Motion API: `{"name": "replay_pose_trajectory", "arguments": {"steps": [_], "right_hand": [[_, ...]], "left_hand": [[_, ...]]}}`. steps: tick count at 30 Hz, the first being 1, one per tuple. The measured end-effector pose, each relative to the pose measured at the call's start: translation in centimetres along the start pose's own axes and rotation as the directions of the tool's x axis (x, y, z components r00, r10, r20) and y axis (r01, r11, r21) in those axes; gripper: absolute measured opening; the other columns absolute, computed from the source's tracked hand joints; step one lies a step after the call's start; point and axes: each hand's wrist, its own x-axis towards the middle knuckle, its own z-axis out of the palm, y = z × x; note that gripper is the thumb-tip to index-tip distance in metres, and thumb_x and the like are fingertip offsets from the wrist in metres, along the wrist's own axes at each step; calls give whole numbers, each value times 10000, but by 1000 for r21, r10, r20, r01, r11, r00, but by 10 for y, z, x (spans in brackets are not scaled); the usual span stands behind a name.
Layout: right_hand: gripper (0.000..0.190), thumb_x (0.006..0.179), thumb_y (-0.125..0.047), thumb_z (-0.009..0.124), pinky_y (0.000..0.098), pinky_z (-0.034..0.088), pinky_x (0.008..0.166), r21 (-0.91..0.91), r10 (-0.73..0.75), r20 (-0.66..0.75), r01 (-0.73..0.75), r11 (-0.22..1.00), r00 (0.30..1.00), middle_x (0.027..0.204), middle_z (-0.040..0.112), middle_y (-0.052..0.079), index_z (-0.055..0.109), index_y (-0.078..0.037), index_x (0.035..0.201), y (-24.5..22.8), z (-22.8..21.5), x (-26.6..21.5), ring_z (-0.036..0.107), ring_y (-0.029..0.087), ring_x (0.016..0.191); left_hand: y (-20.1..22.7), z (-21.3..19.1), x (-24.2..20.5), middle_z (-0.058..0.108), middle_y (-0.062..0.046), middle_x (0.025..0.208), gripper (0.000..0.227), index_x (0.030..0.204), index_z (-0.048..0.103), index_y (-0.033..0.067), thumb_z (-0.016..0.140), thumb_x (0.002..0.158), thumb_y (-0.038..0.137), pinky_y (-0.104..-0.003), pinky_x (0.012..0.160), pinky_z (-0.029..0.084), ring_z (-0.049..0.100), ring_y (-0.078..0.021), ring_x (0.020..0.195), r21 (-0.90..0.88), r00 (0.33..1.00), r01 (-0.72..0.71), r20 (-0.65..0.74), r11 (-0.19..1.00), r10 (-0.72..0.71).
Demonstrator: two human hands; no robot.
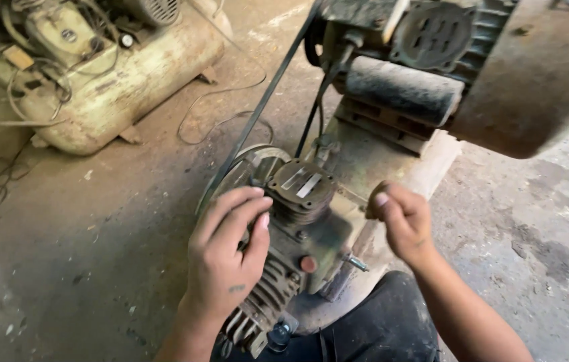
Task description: Applying liquid sealant to a gasket and assembling the valve plate of an air compressor cylinder head.
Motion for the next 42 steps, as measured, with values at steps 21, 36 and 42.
{"name": "replay_pose_trajectory", "arguments": {"steps": [21,36,42], "right_hand": [[274,1035,-146,614,430,596,809,-124,652,-75,-656,745,755,1215,653,206,674,-8,1264,-69,42,59,701,336,976],[1227,683,-565,919,542,589,888,-516,847,157,-689,509,508,1465,434,256,322,48,1562,-106,43,85,655,391,1149],[1145,690,-366,937,555,604,862,-576,865,97,-681,452,492,1435,461,226,306,-9,1577,-103,61,86,676,369,1102]], "left_hand": [[-18,23,32,702,-146,1105,178,1083,727,44,713,907,70,-402,824,609,704,-323,991,-13,829,551,121,834,-546],[-7,52,48,652,-126,1069,171,1124,730,76,678,982,158,-344,678,613,668,-258,852,332,821,505,101,797,-562],[-35,78,48,613,42,835,184,932,722,208,672,970,381,-240,610,586,670,-142,719,461,830,448,105,766,-548]]}}
